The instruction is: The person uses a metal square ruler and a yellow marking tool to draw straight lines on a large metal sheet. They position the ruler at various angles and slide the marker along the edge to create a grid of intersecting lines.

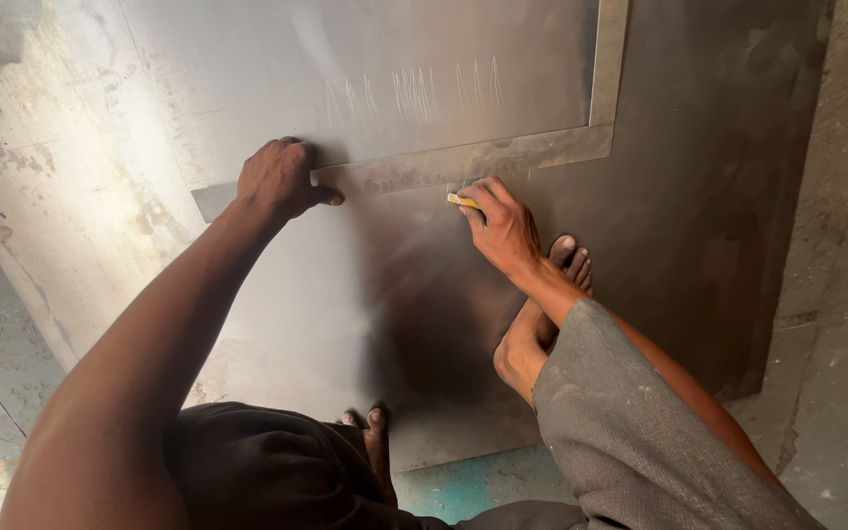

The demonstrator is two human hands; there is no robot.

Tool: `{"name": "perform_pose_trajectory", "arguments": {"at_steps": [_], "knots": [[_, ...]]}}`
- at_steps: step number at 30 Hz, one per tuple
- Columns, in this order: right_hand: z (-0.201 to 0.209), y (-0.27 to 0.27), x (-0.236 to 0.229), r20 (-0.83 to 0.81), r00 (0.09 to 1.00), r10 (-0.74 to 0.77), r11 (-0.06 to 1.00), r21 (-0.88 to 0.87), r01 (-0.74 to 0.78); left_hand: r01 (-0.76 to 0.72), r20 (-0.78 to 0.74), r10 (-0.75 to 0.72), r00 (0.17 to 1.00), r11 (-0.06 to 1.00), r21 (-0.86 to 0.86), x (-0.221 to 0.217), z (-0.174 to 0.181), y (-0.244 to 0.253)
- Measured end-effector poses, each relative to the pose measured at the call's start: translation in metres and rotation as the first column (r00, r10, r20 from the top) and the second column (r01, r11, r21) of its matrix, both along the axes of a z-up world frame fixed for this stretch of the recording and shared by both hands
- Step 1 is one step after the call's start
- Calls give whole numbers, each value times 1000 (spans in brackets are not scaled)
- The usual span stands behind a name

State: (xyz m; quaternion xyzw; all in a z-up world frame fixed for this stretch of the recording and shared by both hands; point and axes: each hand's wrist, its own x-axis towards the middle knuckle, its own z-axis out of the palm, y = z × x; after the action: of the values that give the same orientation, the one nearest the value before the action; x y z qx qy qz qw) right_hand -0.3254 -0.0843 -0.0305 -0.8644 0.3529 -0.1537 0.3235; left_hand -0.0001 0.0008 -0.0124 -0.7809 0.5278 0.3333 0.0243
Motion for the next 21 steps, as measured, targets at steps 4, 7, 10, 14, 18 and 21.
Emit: {"name": "perform_pose_trajectory", "arguments": {"at_steps": [4,7,10,14,18,21], "knots": [[-1,-4,12,-63,998,2,999,33,0,0,-10,0,1000,1000,13,1,-5,1],[2,-3,13,-56,998,13,999,43,-11,-17,9,16,1000,999,50,2,-6,-1],[4,-4,14,-58,998,13,1000,24,-12,-16,7,16,1000,999,31,1,-9,-1],[2,-5,21,-47,998,30,999,47,-28,-27,-2,27,1000,1000,7,1,-10,2],[0,-7,28,-39,998,58,998,19,-58,-28,13,27,1000,999,32,0,-10,-1],[-2,-6,30,-22,996,84,996,7,-84,-25,16,24,1000,997,69,1,-10,-2]]}}
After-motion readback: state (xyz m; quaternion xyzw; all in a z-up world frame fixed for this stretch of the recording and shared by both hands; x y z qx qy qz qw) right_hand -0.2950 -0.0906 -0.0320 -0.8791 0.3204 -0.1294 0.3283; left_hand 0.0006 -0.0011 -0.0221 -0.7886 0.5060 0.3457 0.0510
